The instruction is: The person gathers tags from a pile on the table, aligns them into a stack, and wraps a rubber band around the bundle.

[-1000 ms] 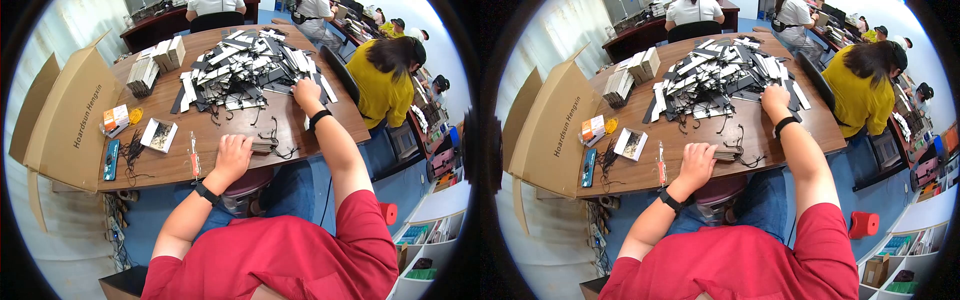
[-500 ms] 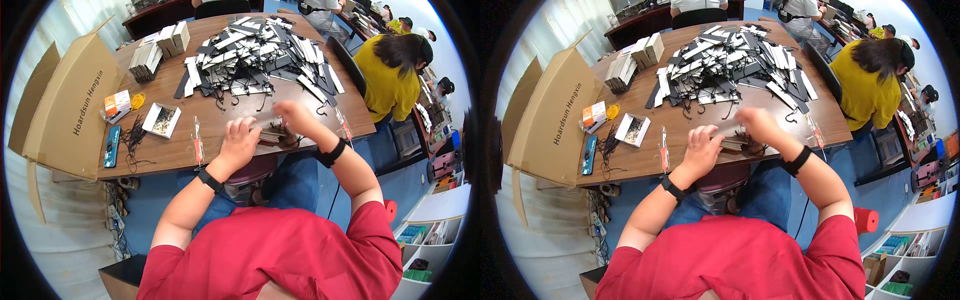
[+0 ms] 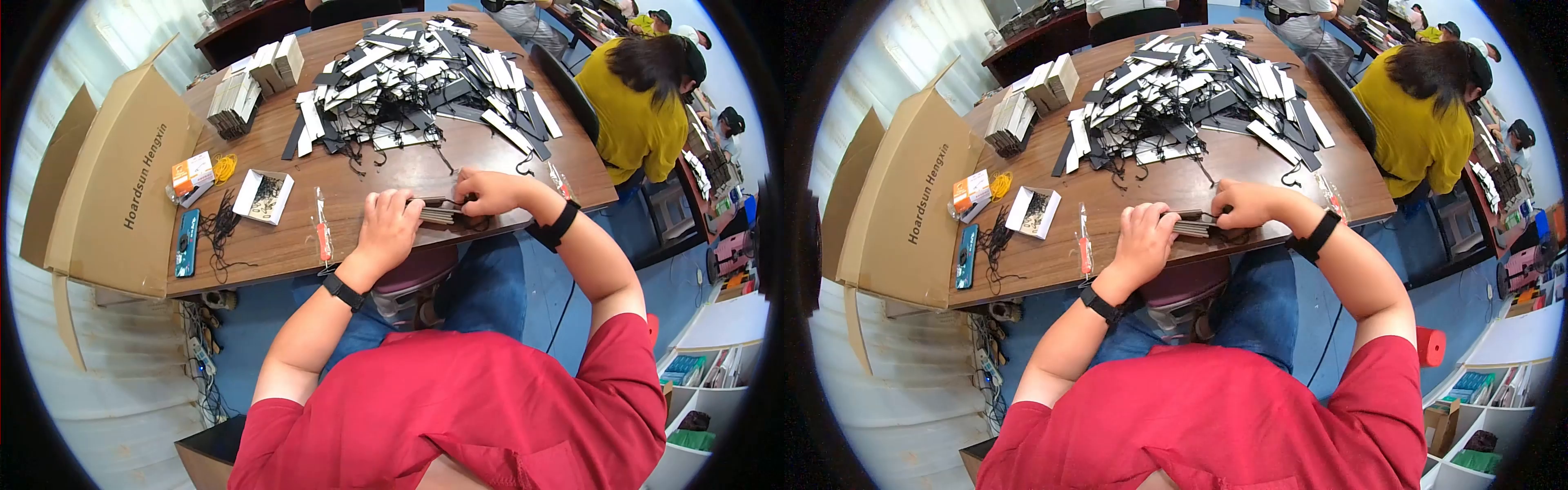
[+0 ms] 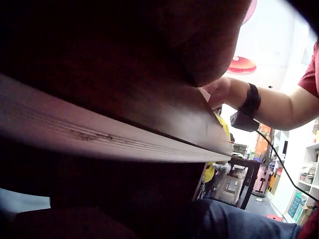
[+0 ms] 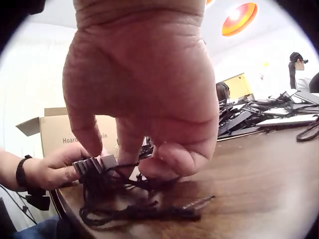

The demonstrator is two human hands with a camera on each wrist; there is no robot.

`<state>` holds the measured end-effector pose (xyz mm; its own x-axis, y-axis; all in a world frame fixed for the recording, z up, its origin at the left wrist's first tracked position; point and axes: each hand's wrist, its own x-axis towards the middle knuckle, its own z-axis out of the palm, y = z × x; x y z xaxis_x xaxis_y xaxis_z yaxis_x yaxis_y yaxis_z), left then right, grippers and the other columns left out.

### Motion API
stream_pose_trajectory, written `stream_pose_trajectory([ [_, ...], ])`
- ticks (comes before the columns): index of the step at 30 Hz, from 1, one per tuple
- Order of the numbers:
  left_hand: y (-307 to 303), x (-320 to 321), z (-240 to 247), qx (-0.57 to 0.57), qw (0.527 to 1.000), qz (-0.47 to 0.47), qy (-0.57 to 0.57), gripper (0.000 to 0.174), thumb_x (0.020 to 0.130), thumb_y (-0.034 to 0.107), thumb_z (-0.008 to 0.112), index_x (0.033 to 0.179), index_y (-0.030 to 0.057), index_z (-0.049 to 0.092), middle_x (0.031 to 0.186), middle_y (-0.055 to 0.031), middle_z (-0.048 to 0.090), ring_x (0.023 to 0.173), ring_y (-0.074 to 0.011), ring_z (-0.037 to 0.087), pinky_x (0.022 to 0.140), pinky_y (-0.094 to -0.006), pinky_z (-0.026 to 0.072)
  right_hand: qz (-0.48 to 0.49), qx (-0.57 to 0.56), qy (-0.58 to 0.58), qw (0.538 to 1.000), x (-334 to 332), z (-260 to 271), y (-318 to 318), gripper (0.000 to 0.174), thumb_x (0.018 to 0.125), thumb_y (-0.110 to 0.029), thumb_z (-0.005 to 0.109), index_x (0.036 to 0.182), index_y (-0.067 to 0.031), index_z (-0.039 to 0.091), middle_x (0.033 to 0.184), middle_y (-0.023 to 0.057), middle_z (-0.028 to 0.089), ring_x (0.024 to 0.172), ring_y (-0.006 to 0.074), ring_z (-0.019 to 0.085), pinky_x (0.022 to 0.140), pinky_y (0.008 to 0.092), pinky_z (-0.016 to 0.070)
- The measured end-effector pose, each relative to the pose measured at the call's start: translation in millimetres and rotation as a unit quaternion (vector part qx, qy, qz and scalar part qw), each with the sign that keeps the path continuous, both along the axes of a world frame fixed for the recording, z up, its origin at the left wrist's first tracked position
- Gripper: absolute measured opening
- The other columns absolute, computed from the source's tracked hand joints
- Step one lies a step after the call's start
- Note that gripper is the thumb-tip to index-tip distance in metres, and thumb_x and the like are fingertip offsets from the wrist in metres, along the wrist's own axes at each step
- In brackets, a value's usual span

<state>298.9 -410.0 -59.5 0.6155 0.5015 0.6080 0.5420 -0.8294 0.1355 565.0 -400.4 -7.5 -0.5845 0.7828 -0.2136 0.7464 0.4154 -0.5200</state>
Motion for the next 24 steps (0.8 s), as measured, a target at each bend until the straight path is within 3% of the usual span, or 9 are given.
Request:
stream_pose_trajectory([
  [3, 0, 1, 3, -0.015, 1.0, 0.005, 0.01, 0.034, 0.076, 0.012, 0.07, 0.109, 0.0119, 0.059, 0.111, -0.0063, 0.055, 0.106, -0.0282, 0.051, 0.091, -0.0443, 0.0357, 0.002, 0.07, 0.074, 0.995, 11, -7, -27, 0.033, 0.08, -0.03, 0.07, 0.103, -0.0071, 0.069, 0.105, 0.0187, 0.057, 0.102, 0.0338, 0.059, 0.09, 0.0381, 0.048],
  [7, 1, 0, 4, -0.021, 1.0, 0.001, 0.014, 0.037, 0.076, 0.012, 0.07, 0.112, 0.0122, 0.06, 0.11, -0.0057, 0.056, 0.106, -0.0276, 0.051, 0.09, -0.0442, 0.0363, -0.162, 0.107, -0.056, 0.979, 3, 1, -63, 0.022, 0.084, -0.022, 0.07, 0.097, -0.0049, 0.067, 0.097, 0.0132, 0.056, 0.092, 0.0298, 0.062, 0.082, 0.036, 0.0501],
  [8, 1, -1, 4, -0.022, 1.0, 0.001, 0.017, 0.039, 0.076, 0.012, 0.071, 0.114, 0.0123, 0.06, 0.11, -0.0057, 0.056, 0.105, -0.0275, 0.051, 0.089, -0.0442, 0.0364, -0.121, 0.154, -0.066, 0.978, 12, -4, -65, 0.025, 0.087, -0.024, 0.066, 0.105, -0.0067, 0.067, 0.093, 0.0124, 0.063, 0.081, 0.0276, 0.067, 0.075, 0.0366, 0.0533],
  [11, 3, -2, 3, 0.008, 0.999, 0.001, 0.037, 0.046, 0.076, 0.012, 0.071, 0.121, 0.0114, 0.059, 0.109, -0.0062, 0.056, 0.104, -0.0275, 0.052, 0.089, -0.0439, 0.037, -0.17, -0.179, -0.029, 0.969, 24, 47, -56, 0.029, 0.089, -0.026, 0.066, 0.11, -0.0073, 0.067, 0.091, 0.0129, 0.069, 0.066, 0.0229, 0.069, 0.064, 0.035, 0.0541],
  [13, 1, -2, 3, 0.005, 0.999, 0.003, 0.036, 0.05, 0.076, 0.013, 0.071, 0.125, 0.0102, 0.058, 0.109, -0.0066, 0.057, 0.103, -0.0276, 0.052, 0.088, -0.0437, 0.0373, -0.198, -0.233, -0.053, 0.951, 43, 59, -29, 0.03, 0.091, -0.027, 0.061, 0.109, -0.0052, 0.068, 0.08, 0.0115, 0.072, 0.058, 0.0185, 0.069, 0.056, 0.0336, 0.0538],
  [15, -1, 1, 6, -0.026, 1.0, 0.008, 0.016, 0.054, 0.076, 0.013, 0.071, 0.128, 0.0088, 0.057, 0.108, -0.007, 0.057, 0.102, -0.0278, 0.052, 0.088, -0.0436, 0.0375, -0.239, 0.095, -0.172, 0.951, 40, 32, 40, 0.027, 0.086, -0.029, 0.062, 0.094, -0.0042, 0.071, 0.08, 0.0142, 0.072, 0.071, 0.0318, 0.069, 0.067, 0.0431, 0.0558],
  [17, -1, 0, 6, -0.021, 0.999, 0.007, 0.024, 0.051, 0.076, 0.014, 0.071, 0.126, 0.0077, 0.057, 0.108, -0.0071, 0.057, 0.102, -0.0278, 0.052, 0.088, -0.0436, 0.0374, -0.252, 0.257, -0.052, 0.931, 5, 21, 70, 0.027, 0.083, -0.031, 0.068, 0.096, -0.0071, 0.068, 0.094, 0.0147, 0.069, 0.091, 0.0337, 0.067, 0.08, 0.0444, 0.0535],
  [19, 0, 0, 6, -0.021, 0.999, 0.008, 0.027, 0.049, 0.076, 0.014, 0.071, 0.123, 0.0074, 0.058, 0.108, -0.0073, 0.057, 0.102, -0.0278, 0.052, 0.089, -0.0436, 0.0373, -0.242, 0.337, -0.071, 0.907, -35, 15, 86, 0.039, 0.078, -0.038, 0.076, 0.102, -0.0103, 0.062, 0.102, 0.0099, 0.063, 0.103, 0.0321, 0.062, 0.085, 0.044, 0.0509],
  [24, -1, 0, 7, -0.024, 0.999, 0.014, 0.024, 0.043, 0.077, 0.016, 0.071, 0.117, 0.0084, 0.059, 0.11, -0.0076, 0.056, 0.105, -0.0279, 0.051, 0.092, -0.0437, 0.0369, -0.148, 0.476, -0.218, 0.839, -42, -16, 109, 0.013, 0.075, -0.021, 0.072, 0.085, -0.0125, 0.067, 0.094, 0.0035, 0.062, 0.094, 0.0226, 0.061, 0.078, 0.038, 0.0483],
])
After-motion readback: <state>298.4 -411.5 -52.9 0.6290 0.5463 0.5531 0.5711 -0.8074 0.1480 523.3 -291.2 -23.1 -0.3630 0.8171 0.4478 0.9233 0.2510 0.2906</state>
